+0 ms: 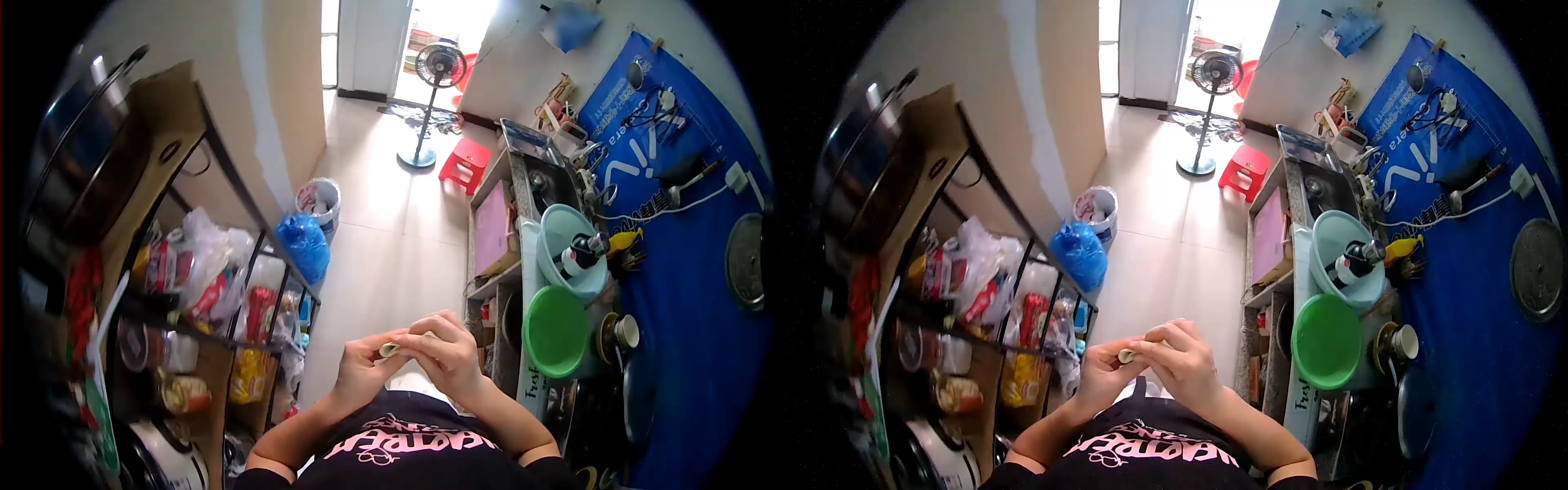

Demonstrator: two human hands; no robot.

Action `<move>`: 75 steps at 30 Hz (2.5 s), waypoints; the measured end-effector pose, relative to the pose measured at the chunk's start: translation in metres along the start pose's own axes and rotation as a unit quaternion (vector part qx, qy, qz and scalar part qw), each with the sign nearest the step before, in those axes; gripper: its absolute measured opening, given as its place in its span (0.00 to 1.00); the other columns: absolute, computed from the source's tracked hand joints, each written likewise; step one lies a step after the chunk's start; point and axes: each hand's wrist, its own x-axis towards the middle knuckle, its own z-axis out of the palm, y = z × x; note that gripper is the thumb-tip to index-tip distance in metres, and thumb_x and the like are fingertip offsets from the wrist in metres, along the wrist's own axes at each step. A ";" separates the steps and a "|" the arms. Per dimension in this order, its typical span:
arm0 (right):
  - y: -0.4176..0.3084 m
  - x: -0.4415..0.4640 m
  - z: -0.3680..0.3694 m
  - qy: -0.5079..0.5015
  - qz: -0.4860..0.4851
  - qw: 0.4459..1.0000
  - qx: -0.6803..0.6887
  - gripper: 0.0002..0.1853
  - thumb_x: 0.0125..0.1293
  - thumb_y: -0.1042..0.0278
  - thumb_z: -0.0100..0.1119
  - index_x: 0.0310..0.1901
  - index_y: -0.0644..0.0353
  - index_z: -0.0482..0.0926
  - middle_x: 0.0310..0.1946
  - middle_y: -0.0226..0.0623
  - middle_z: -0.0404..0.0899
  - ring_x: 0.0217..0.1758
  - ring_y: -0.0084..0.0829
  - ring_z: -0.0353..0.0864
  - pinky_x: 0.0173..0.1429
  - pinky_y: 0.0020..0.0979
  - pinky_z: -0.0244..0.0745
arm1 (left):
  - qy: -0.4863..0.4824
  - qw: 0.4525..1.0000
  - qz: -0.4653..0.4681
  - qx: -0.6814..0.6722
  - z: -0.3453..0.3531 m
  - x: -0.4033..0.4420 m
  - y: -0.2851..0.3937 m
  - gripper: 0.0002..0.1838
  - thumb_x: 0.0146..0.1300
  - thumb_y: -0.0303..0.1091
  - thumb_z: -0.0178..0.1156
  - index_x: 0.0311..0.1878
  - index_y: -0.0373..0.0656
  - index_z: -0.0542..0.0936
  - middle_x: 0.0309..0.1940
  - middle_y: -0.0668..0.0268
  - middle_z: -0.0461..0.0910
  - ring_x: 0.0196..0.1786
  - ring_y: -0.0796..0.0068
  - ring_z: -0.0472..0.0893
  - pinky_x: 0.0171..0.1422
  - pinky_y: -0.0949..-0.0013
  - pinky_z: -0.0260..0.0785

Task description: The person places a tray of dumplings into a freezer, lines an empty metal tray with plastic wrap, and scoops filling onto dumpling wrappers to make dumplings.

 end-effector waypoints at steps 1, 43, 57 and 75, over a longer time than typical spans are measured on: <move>0.016 0.015 -0.002 0.001 0.010 1.000 -0.011 0.08 0.50 0.74 0.63 0.35 0.57 0.82 0.31 0.32 0.76 0.35 0.34 0.74 0.41 0.32 0.67 | -0.005 1.000 -0.004 0.000 -0.002 0.023 0.002 0.12 0.60 0.23 0.60 0.48 0.32 0.79 0.37 0.69 0.80 0.39 0.86 0.75 0.42 0.82 0.69; 1.067 0.515 -0.165 0.111 0.509 0.848 0.095 0.11 0.68 0.57 0.52 0.37 0.56 0.78 0.25 0.26 0.76 0.27 0.19 0.75 0.31 0.22 0.68 | 0.266 0.952 -0.017 -0.148 -0.177 0.904 0.047 0.15 0.63 0.27 0.57 0.52 0.31 0.74 0.44 0.52 0.79 0.47 0.63 0.81 0.54 0.65 0.75; 1.396 0.642 -0.037 0.186 0.592 0.673 0.402 0.10 0.67 0.62 0.51 0.34 0.59 0.76 0.22 0.32 0.77 0.21 0.27 0.77 0.28 0.26 0.73 | 0.523 0.841 0.049 -0.125 -0.091 0.999 0.040 0.21 0.63 0.32 0.58 0.57 0.34 0.70 0.49 0.54 0.77 0.51 0.64 0.79 0.54 0.66 0.75; 1.354 0.633 -0.018 -0.067 0.650 0.666 0.360 0.10 0.67 0.62 0.52 0.33 0.59 0.76 0.22 0.32 0.77 0.20 0.27 0.76 0.27 0.26 0.73 | 0.671 0.726 0.083 -0.131 -0.004 0.998 0.016 0.22 0.68 0.35 0.52 0.62 0.37 0.65 0.54 0.56 0.73 0.55 0.67 0.76 0.59 0.66 0.70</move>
